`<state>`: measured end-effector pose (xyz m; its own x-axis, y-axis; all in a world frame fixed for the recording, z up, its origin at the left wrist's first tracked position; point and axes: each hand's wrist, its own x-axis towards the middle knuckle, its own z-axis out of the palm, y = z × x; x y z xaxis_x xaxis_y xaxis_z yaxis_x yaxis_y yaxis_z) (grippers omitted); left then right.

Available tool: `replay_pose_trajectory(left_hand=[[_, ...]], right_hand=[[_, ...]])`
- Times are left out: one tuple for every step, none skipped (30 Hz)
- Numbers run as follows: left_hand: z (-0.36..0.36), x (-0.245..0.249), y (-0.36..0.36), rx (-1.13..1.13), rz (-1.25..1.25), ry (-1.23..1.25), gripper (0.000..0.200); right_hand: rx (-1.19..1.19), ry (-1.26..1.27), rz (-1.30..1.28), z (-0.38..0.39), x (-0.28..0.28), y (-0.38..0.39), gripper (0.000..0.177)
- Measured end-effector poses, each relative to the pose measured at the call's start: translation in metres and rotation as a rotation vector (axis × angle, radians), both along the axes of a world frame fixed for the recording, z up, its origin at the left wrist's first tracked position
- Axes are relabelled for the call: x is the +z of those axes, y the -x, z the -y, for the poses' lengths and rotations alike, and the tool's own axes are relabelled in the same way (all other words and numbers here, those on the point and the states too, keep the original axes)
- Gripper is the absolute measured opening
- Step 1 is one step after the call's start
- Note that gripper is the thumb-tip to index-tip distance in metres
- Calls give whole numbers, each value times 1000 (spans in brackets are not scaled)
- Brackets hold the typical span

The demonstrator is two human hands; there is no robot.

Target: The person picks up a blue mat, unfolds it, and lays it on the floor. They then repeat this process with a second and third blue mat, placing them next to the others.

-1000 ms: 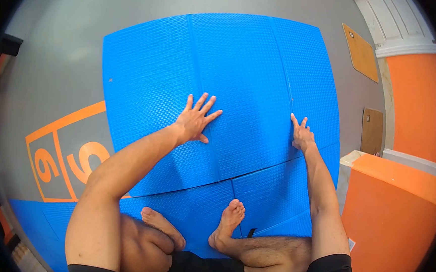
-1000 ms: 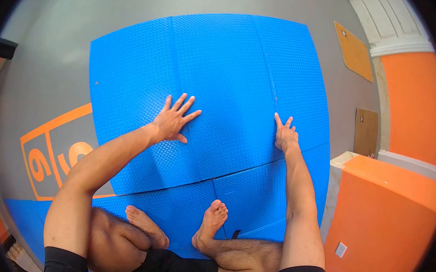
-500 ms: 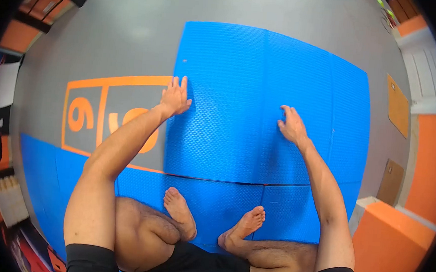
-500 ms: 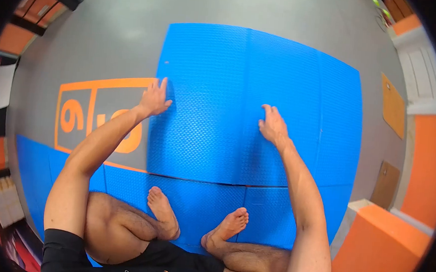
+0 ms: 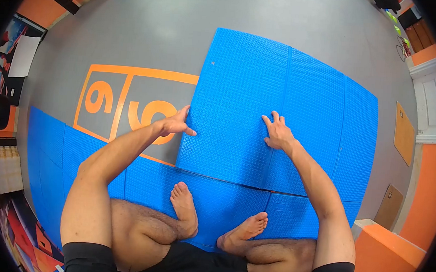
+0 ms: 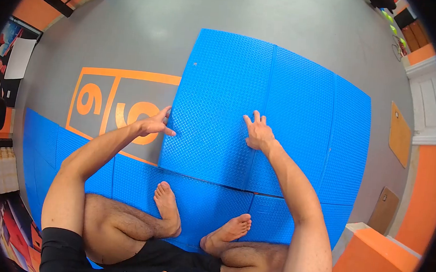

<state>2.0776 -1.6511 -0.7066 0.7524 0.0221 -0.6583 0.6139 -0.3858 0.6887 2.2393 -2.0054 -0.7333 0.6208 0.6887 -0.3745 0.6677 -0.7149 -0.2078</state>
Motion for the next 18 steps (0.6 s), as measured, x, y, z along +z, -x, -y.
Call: replay_pose_trajectory(left_hand=[[-1,-1,6,68,16,32,105],[-2,-3,9,136,31,66,101],[0,4,6,162,43,107,94],[-1,13,2,189,55,148,87],[-2,20,-2,217,62,188,80],[-1,27,-6,224,114,182,73],[0,37,-10,233,167,176,66],[2,46,-11,242,219,169,60],[10,62,-13,222,308,183,55],[23,80,-15,203,397,198,51],[35,94,-18,184,488,213,47],[45,100,-22,122,542,225,48],[54,104,-26,59,596,236,49],[64,111,-31,-8,651,247,50],[75,121,-35,-87,694,215,53],[87,134,-40,-166,737,184,57],[97,140,-45,-247,779,154,61],[105,140,-50,-299,807,100,62]], right_hand=[[6,11,-4,-1,-1,-1,80],[12,23,-9,0,-1,-3,79],[6,9,-25,2,1,-4,78],[2,-5,-43,3,3,-7,77],[-2,-19,-63,4,4,-9,76],[-6,-25,-67,6,6,-12,73],[-8,-32,-70,7,8,-16,71],[-9,-38,-74,8,11,-20,69],[-17,-181,18,7,11,-28,66],[-24,-322,110,7,8,-37,62],[-31,-463,204,5,9,-45,59],[-65,-616,195,-3,27,-50,55],[-101,-769,186,-15,59,-49,52],[-151,-904,126,-26,92,-44,50],[-203,-1038,64,-35,121,-37,49],[-174,-1084,59,-42,148,-28,50],[-146,-1128,54,-47,173,-19,50],[-119,-1172,51,-49,187,-13,51]])
